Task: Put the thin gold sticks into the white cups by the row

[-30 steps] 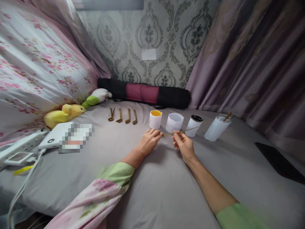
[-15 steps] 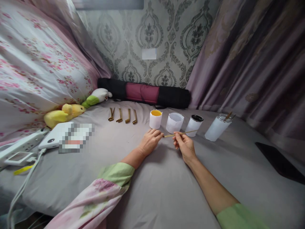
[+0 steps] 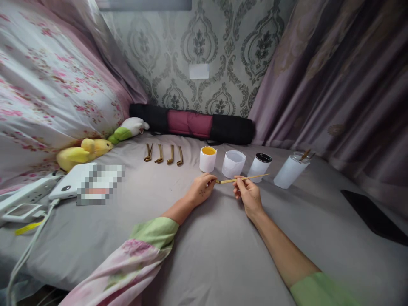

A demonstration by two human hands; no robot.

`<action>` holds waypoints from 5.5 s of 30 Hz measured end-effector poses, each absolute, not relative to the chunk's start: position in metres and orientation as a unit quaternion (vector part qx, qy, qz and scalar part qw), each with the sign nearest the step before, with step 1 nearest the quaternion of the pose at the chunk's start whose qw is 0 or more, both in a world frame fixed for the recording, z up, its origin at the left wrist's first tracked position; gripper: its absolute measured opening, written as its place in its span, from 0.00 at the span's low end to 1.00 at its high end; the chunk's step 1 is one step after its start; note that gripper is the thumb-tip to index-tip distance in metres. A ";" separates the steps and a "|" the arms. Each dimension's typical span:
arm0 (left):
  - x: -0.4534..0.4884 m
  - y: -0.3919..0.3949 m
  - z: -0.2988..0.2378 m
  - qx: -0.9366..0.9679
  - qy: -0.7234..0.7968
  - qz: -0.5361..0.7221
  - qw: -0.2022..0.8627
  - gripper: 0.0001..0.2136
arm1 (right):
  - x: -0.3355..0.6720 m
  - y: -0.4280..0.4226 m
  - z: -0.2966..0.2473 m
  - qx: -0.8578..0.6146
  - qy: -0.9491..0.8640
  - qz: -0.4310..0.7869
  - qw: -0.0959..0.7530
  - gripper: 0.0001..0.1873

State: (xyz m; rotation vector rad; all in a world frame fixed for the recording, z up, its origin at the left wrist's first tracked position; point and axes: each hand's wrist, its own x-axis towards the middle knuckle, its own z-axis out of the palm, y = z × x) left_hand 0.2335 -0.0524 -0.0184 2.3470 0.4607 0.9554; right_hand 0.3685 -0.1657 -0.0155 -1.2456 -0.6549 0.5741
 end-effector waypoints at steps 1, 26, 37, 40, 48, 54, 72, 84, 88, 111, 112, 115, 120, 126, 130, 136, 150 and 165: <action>0.234 -0.053 -0.018 0.869 0.178 0.356 0.293 0.09 | 0.369 -0.166 -0.016 -0.566 -0.297 0.259 0.724 0.18; 0.246 -0.062 -0.008 0.574 0.233 0.230 0.750 0.11 | 0.369 -0.168 -0.013 -0.594 -0.285 0.247 0.710 0.19; 0.248 -0.053 -0.012 0.541 0.203 0.177 0.797 0.10 | 0.370 -0.171 -0.012 -0.612 -0.274 0.250 0.699 0.20; 0.247 -0.051 -0.013 0.528 0.193 0.166 0.810 0.10 | 0.369 -0.170 -0.011 -0.617 -0.280 0.247 0.693 0.20; 0.241 -0.050 -0.011 0.505 0.199 0.166 0.823 0.08 | 0.373 -0.179 0.004 -0.631 -0.270 0.244 0.685 0.20; 0.240 -0.050 -0.012 0.493 0.198 0.168 0.831 0.08 | 0.387 -0.194 0.023 -0.619 -0.239 0.227 0.713 0.18; 0.239 -0.048 -0.014 0.488 0.199 0.171 0.832 0.07 | 0.408 -0.200 0.044 -0.626 -0.158 0.182 0.742 0.12; 0.238 -0.048 -0.014 0.490 0.200 0.166 0.832 0.07 | 0.411 -0.201 0.042 -0.629 -0.154 0.191 0.737 0.09; 0.239 -0.048 -0.015 0.485 0.203 0.165 0.834 0.07 | 0.409 -0.199 0.044 -0.630 -0.163 0.191 0.735 0.09; 0.238 -0.049 -0.014 0.493 0.212 0.169 0.827 0.09 | 0.409 -0.200 0.043 -0.631 -0.180 0.194 0.729 0.10; 0.239 -0.049 -0.015 0.493 0.211 0.169 0.827 0.09 | 0.409 -0.201 0.042 -0.632 -0.181 0.194 0.728 0.09; 0.239 -0.049 -0.016 0.492 0.212 0.171 0.827 0.09 | 0.408 -0.202 0.043 -0.633 -0.178 0.194 0.727 0.07; 0.239 -0.050 -0.015 0.491 0.212 0.174 0.827 0.09 | 0.406 -0.202 0.044 -0.629 -0.183 0.204 0.728 0.06; 0.238 -0.050 -0.012 0.492 0.209 0.171 0.828 0.09 | 0.407 -0.201 0.041 -0.624 -0.190 0.203 0.731 0.07; 0.236 -0.051 -0.011 0.490 0.209 0.167 0.830 0.09 | 0.408 -0.201 0.039 -0.625 -0.198 0.190 0.731 0.09; 0.236 -0.050 -0.011 0.484 0.205 0.163 0.835 0.08 | 0.411 -0.205 0.040 -0.623 -0.197 0.177 0.736 0.09; 0.231 -0.040 -0.011 0.413 0.204 0.169 0.871 0.08 | 0.443 -0.242 0.065 -0.643 -0.168 0.120 0.737 0.06; 0.227 -0.039 -0.009 0.409 0.202 0.172 0.873 0.08 | 0.491 -0.268 0.134 -0.677 -0.163 -0.004 0.717 0.06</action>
